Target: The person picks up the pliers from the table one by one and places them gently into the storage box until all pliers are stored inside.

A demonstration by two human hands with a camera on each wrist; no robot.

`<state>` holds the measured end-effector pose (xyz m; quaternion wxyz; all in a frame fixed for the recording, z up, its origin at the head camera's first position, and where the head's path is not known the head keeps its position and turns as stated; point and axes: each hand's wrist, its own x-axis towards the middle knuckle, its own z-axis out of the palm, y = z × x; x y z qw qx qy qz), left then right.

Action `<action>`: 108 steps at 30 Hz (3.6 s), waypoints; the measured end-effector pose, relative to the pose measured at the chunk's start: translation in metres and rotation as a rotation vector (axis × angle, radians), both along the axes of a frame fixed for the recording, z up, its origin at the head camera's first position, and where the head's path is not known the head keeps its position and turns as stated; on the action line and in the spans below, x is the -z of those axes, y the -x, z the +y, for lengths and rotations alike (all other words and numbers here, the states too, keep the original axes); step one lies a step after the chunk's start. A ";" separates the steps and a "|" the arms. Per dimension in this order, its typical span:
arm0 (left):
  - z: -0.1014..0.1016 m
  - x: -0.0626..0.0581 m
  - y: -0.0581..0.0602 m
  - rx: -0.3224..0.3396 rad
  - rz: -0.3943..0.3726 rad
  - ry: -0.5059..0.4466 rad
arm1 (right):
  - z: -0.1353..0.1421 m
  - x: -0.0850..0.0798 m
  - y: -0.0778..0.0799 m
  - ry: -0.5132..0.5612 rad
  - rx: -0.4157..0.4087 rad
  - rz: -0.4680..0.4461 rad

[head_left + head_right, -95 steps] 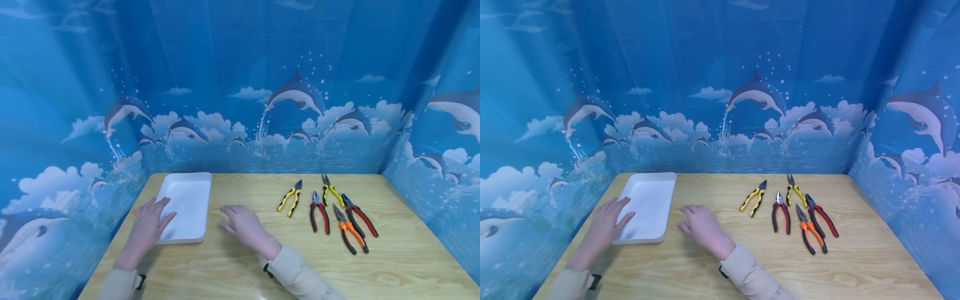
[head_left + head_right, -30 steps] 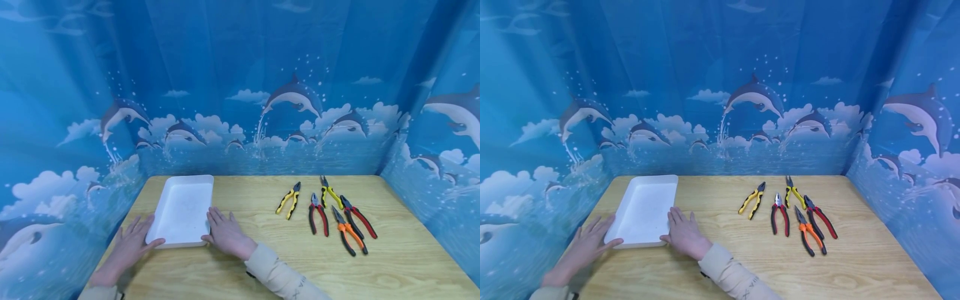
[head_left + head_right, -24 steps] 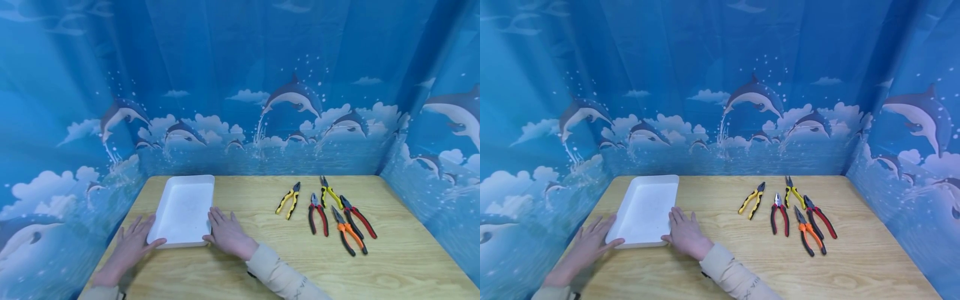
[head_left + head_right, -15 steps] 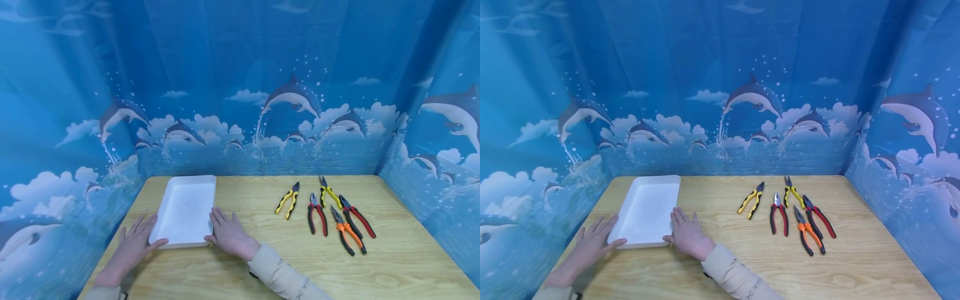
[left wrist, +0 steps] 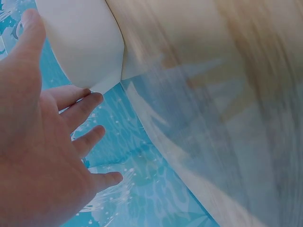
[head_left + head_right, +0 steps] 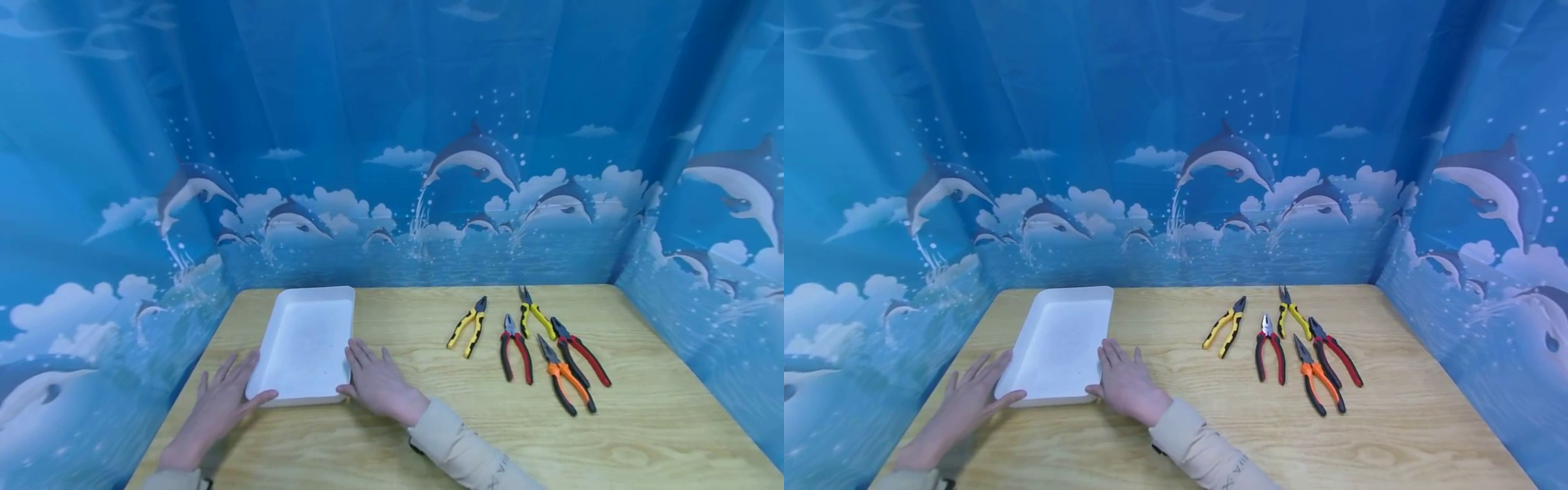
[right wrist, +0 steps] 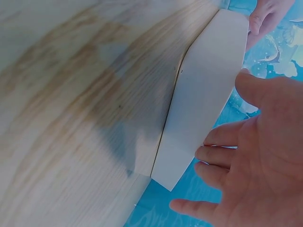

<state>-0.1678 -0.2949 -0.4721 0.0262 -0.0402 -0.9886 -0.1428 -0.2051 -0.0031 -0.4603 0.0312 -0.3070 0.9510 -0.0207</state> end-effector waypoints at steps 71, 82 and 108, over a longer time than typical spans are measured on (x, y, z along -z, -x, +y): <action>0.031 -0.003 -0.003 0.086 0.037 -0.003 | 0.033 -0.005 -0.004 0.040 0.049 -0.064; 0.035 0.000 0.002 0.080 0.031 -0.007 | 0.039 -0.007 -0.005 0.038 0.053 -0.065; 0.049 0.000 0.001 0.098 0.056 0.001 | 0.054 -0.005 -0.006 0.053 0.062 -0.068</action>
